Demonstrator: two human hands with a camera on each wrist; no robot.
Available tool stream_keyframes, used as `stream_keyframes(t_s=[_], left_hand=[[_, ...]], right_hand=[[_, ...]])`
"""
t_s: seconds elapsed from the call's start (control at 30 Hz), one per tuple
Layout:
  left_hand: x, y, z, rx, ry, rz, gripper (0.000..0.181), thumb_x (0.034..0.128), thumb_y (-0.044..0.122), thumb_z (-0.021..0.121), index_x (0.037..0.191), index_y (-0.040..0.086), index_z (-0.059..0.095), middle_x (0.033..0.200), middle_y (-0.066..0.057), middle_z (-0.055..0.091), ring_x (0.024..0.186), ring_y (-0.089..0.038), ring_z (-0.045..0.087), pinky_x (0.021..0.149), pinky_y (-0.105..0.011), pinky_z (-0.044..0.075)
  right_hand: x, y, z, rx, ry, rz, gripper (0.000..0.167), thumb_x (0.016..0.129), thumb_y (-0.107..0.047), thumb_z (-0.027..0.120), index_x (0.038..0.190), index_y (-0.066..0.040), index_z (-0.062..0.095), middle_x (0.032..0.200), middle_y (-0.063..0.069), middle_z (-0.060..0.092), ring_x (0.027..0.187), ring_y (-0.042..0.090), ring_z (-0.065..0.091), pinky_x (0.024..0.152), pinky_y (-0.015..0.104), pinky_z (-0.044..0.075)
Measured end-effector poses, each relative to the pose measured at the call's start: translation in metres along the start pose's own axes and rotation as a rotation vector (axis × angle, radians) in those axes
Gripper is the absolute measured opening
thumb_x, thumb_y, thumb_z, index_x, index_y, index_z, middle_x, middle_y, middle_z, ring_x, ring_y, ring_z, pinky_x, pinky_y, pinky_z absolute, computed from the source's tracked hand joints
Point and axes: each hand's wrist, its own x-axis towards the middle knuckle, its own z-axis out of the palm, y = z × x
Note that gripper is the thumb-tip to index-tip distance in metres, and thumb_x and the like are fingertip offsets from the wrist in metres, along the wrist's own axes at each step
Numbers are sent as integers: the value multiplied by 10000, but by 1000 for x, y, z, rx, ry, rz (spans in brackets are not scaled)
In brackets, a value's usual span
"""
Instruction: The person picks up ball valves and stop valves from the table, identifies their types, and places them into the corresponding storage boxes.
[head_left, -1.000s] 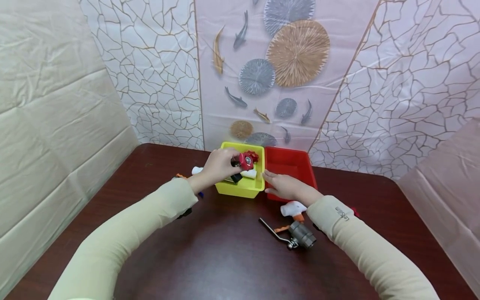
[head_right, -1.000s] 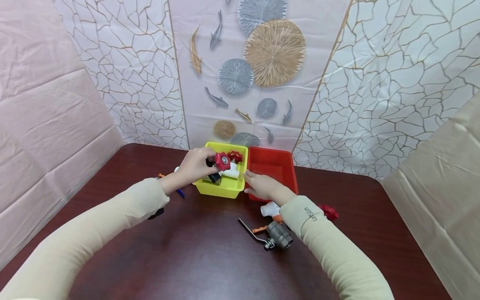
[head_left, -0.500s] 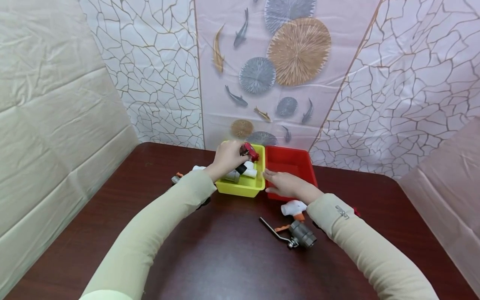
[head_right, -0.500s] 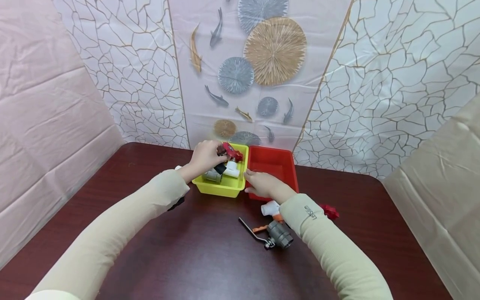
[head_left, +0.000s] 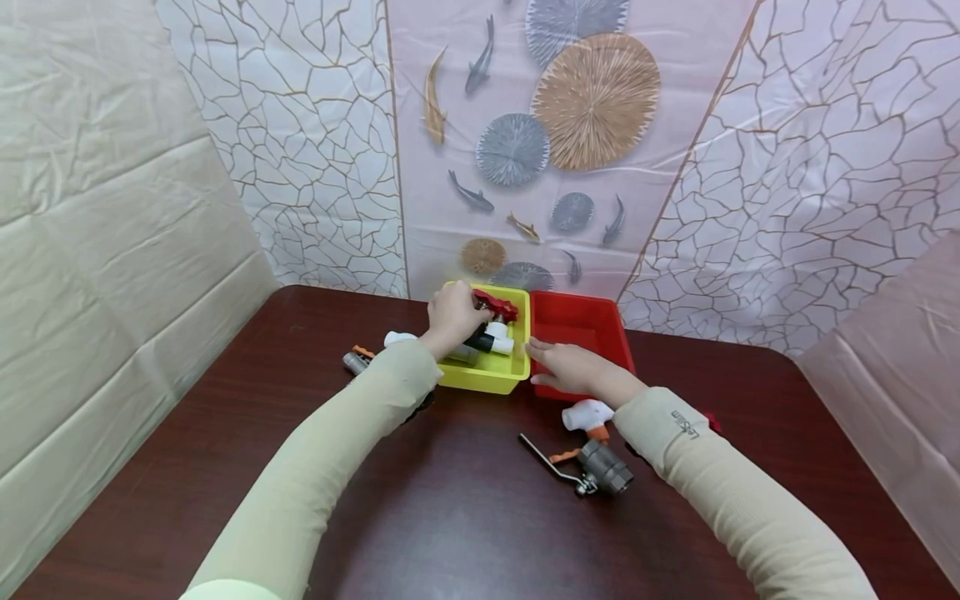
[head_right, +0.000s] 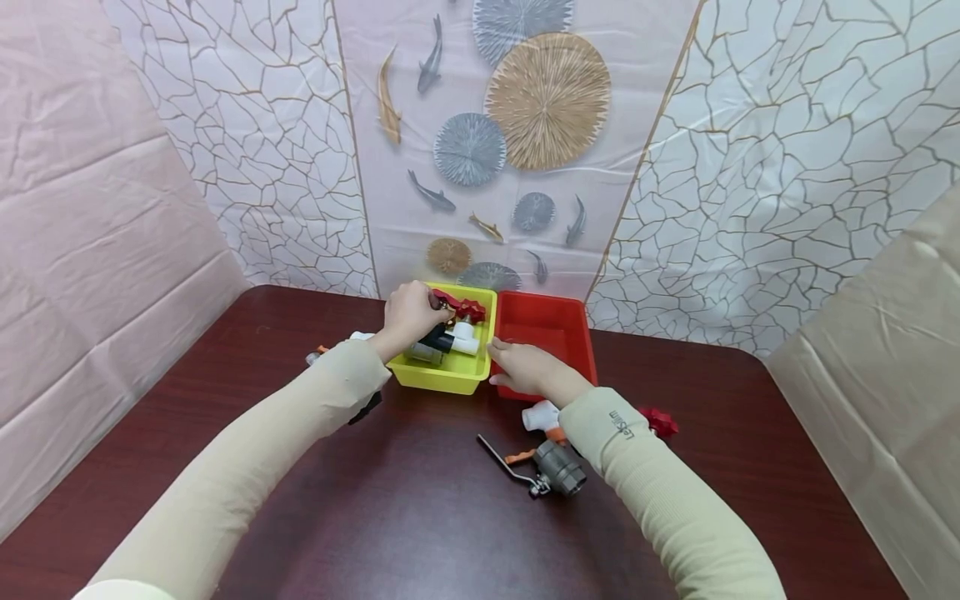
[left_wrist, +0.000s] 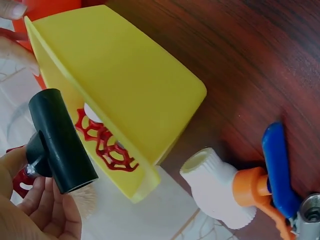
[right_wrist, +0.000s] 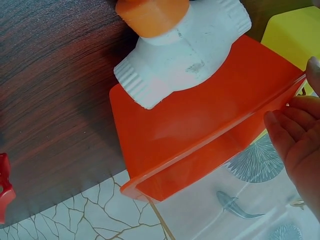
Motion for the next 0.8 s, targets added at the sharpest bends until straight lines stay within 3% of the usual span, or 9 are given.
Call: stream_keyframes(t_s=[0.27, 0.5, 0.67, 0.8], left_hand=[[3, -7, 9, -27, 16, -68, 516, 791, 338, 747, 489, 155, 370, 460, 34, 343, 523, -154, 456, 475, -277, 359], [2, -12, 19, 14, -4, -92, 499, 784, 348, 746, 510, 157, 375, 467, 39, 353, 521, -150, 489, 492, -284, 395], [1, -12, 24, 4, -24, -107, 387, 788, 345, 749, 576, 136, 502, 528, 8, 482, 586, -169, 559, 538, -303, 446], [-1, -10, 25, 7, -35, -122, 290, 794, 344, 746, 698, 105, 611, 667, -29, 625, 679, -188, 610, 611, -328, 503]], right_hand=[[-1, 1, 2, 3, 17, -15, 607, 917, -232, 609, 1413, 29, 378, 1453, 235, 378, 1253, 368, 495, 1000, 453, 438], [0, 0, 2, -26, 24, -20, 606, 906, -237, 623, 1405, 22, 397, 1439, 227, 404, 1225, 357, 525, 974, 437, 462], [-1, -2, -3, -45, 27, -25, 604, 893, -244, 642, 1390, 22, 423, 1422, 218, 429, 1184, 339, 563, 950, 420, 482], [-1, -2, -3, -41, 35, -34, 605, 886, -247, 650, 1381, 25, 434, 1412, 222, 438, 1184, 337, 563, 950, 419, 482]])
